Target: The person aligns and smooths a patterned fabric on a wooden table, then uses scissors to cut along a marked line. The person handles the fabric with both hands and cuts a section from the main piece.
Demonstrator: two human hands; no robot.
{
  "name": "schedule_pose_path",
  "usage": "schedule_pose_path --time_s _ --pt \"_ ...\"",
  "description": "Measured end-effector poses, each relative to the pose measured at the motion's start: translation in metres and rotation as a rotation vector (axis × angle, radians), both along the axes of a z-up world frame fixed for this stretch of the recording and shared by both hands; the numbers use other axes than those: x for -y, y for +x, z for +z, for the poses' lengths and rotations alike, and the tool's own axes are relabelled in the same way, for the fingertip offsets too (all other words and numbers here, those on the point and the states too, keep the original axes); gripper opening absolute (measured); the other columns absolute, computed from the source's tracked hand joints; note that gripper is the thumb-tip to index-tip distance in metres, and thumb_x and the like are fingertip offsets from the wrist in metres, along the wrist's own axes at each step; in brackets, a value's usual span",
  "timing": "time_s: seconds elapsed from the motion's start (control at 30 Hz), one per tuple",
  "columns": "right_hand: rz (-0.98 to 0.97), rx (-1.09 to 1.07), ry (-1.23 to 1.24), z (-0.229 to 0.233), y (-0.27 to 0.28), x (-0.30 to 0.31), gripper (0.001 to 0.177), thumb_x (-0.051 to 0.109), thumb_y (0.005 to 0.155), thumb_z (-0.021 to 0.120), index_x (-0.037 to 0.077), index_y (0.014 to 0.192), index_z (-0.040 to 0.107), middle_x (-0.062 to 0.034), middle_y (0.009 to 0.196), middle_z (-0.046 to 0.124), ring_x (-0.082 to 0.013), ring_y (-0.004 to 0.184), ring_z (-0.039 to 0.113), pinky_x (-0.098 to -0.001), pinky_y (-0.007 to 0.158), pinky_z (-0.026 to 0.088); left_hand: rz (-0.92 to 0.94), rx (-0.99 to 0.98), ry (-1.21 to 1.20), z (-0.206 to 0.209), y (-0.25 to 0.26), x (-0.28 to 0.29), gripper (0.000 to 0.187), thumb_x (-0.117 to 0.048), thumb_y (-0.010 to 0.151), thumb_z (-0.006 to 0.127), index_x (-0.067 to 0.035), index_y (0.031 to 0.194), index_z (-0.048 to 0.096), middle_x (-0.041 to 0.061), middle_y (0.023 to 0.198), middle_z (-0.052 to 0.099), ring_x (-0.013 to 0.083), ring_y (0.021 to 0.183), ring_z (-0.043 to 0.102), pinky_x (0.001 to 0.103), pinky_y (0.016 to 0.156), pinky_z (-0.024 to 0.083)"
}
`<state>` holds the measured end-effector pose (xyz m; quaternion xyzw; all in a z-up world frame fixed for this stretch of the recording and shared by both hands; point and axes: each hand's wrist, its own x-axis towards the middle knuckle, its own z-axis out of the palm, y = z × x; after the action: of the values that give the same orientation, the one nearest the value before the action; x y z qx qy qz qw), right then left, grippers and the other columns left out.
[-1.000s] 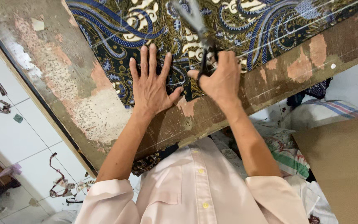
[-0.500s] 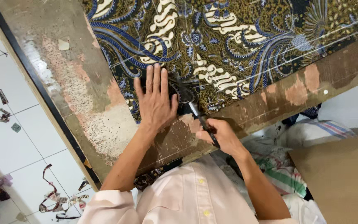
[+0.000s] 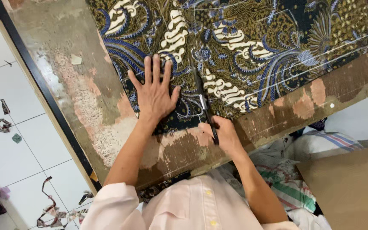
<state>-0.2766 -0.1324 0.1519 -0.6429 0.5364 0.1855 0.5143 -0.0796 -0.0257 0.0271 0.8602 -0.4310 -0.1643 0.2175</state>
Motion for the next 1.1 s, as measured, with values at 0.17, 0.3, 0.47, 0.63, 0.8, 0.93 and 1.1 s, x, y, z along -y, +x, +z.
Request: schedule_pose_path --time_s 0.17,0.3,0.47,0.63,0.8,0.93,1.1 --pt "0.093 0.021 -0.040 0.038 -0.073 -0.027 0.025 0.025 0.082 0.080 0.003 0.089 0.072 0.0024 0.070 0.061 -0.0059 0.064 0.053 -0.0249 0.056 0.044 -0.066 0.028 -0.048 0.009 -0.021 -0.006 0.067 -0.046 0.101 0.058 -0.010 0.156 0.043 0.020 0.167 0.032 0.0362 0.157 0.020 0.068 0.122 0.010" --pt "-0.099 -0.100 0.167 0.056 -0.143 -0.063 0.029 0.021 0.079 0.081 0.005 0.102 0.071 0.0050 0.078 0.065 -0.0042 0.068 0.056 -0.0241 0.059 0.048 -0.170 -0.003 -0.142 0.017 -0.053 -0.018 0.059 -0.039 0.094 0.062 -0.009 0.144 0.052 0.019 0.154 0.044 0.0351 0.146 0.033 0.062 0.117 0.022" --pt "-0.271 -0.156 0.444 0.066 -0.196 -0.072 0.031 0.021 0.080 0.083 -0.003 0.092 0.068 -0.0030 0.067 0.053 -0.0134 0.058 0.049 -0.0290 0.053 0.037 -0.249 -0.021 -0.211 0.022 -0.064 -0.029 0.043 -0.033 0.094 0.067 -0.009 0.129 0.059 0.016 0.137 0.055 0.0327 0.134 0.046 0.058 0.113 0.033" --pt "-0.336 -0.064 0.558 0.055 -0.174 -0.072 0.041 0.037 0.084 0.074 -0.002 0.087 0.062 -0.0036 0.064 0.051 -0.0150 0.057 0.052 -0.0302 0.055 0.041 -0.362 -0.127 -0.306 0.039 -0.082 -0.054 0.042 -0.027 0.089 0.069 -0.007 0.124 0.060 0.015 0.127 0.059 0.0340 0.125 0.052 0.055 0.106 0.039" --pt "-0.288 0.134 0.528 0.056 -0.152 -0.084 0.038 0.037 0.082 0.071 0.000 0.088 0.064 -0.0036 0.063 0.052 -0.0153 0.057 0.053 -0.0312 0.054 0.042 -0.348 0.028 -0.327 0.042 -0.089 -0.052 0.033 -0.020 0.092 0.069 -0.002 0.119 0.064 0.014 0.124 0.061 0.0322 0.122 0.054 0.052 0.104 0.043" --pt "-0.221 0.035 0.501 0.060 -0.159 -0.082 0.036 0.034 0.082 0.076 0.001 0.089 0.065 -0.0027 0.067 0.054 -0.0142 0.063 0.056 -0.0290 0.059 0.043 -0.394 0.116 -0.300 0.048 -0.081 -0.050 0.033 -0.018 0.087 0.068 0.000 0.114 0.067 0.016 0.123 0.063 0.0329 0.120 0.055 0.051 0.102 0.044" --pt "-0.169 0.096 0.528 0.051 -0.172 -0.090 0.033 0.035 0.083 0.075 0.005 0.086 0.062 -0.0003 0.069 0.056 -0.0122 0.064 0.055 -0.0296 0.058 0.045 -0.350 0.080 -0.337 0.043 -0.085 -0.049 0.025 -0.016 0.089 0.069 -0.001 0.109 0.067 0.016 0.121 0.064 0.0331 0.119 0.057 0.051 0.101 0.045"
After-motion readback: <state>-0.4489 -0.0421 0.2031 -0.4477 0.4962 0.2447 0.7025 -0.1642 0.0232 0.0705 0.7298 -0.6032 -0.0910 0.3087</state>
